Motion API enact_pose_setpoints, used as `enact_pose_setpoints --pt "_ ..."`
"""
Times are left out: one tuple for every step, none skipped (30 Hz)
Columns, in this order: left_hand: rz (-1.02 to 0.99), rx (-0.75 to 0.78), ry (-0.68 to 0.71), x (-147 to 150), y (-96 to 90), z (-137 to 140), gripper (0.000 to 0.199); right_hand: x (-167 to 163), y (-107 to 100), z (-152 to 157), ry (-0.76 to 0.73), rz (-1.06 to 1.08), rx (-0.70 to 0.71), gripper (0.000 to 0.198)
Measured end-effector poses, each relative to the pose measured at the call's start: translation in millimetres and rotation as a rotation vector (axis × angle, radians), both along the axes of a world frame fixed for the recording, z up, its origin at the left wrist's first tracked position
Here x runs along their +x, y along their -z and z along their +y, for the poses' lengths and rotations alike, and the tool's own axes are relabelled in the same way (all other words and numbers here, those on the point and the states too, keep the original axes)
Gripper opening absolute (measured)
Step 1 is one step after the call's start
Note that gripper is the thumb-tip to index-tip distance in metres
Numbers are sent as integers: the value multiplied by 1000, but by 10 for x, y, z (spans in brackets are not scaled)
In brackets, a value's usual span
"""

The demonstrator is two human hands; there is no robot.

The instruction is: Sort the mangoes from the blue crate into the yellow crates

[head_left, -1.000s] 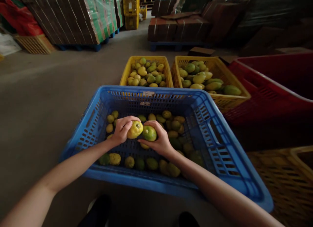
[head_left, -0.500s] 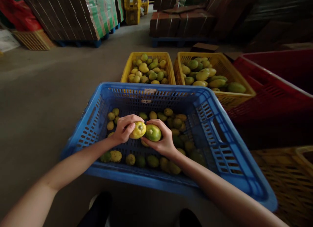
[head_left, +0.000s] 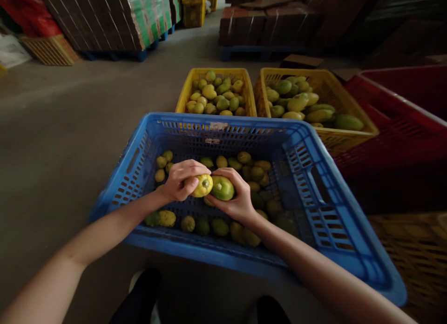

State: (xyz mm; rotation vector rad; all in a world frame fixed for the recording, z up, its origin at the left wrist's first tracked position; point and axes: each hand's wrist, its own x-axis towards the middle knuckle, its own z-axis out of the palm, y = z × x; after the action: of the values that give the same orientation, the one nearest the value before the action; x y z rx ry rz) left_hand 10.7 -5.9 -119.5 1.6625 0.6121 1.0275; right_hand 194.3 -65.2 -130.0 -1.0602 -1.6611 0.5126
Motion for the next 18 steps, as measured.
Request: enact_pose_setpoints --pt "6 65 5 -2 -3 3 27 1 -1 -1 5 -2 -6 40" --pt "12 111 5 -1 -6 4 29 2 -3 -1 10 -4 -15 40" --pt "20 130 1 0 -12 4 29 2 -8 -1 16 -5 -25 40" --pt "27 121 -3 2 -19 2 29 2 -13 -2 20 -5 -33 40" --pt "33 84 -10 4 -29 0 28 2 -18 -2 22 -5 -36 40" --pt "36 22 -17 8 -41 -4 25 1 -22 -3 22 -4 -36 40" --pt "31 -55 -27 11 -53 -8 22 0 -26 -3 22 -4 -35 40" --pt "21 -135 -37 15 -66 -11 19 -1 -27 -4 23 -4 -33 39" --pt "9 -199 -42 18 -76 -13 16 -2 -27 -4 24 -5 -32 39" --pt "-1 -235 -45 22 -84 -13 15 -2 -25 -4 24 -6 -32 39" --pt "-2 -237 -44 24 -87 -12 15 -2 -22 -4 23 -5 -32 39" --pt "7 -208 -40 24 -86 -11 16 -2 -19 -4 22 -3 -29 39" --pt "19 -157 -34 21 -82 -9 18 -1 -16 -3 18 2 -24 39" --pt "32 -99 -26 16 -74 -8 22 0 -13 -2 13 9 -18 39" --pt "40 -42 -17 10 -66 -8 25 2 -11 -2 8 17 -12 39" --pt "47 3 -8 3 -59 -11 27 4 -11 -3 5 25 -10 39" --pt "52 35 -3 -1 -54 -14 28 4 -13 -5 3 32 -15 39" --pt "55 55 -2 0 -53 -17 29 2 -17 -7 2 40 -25 39"
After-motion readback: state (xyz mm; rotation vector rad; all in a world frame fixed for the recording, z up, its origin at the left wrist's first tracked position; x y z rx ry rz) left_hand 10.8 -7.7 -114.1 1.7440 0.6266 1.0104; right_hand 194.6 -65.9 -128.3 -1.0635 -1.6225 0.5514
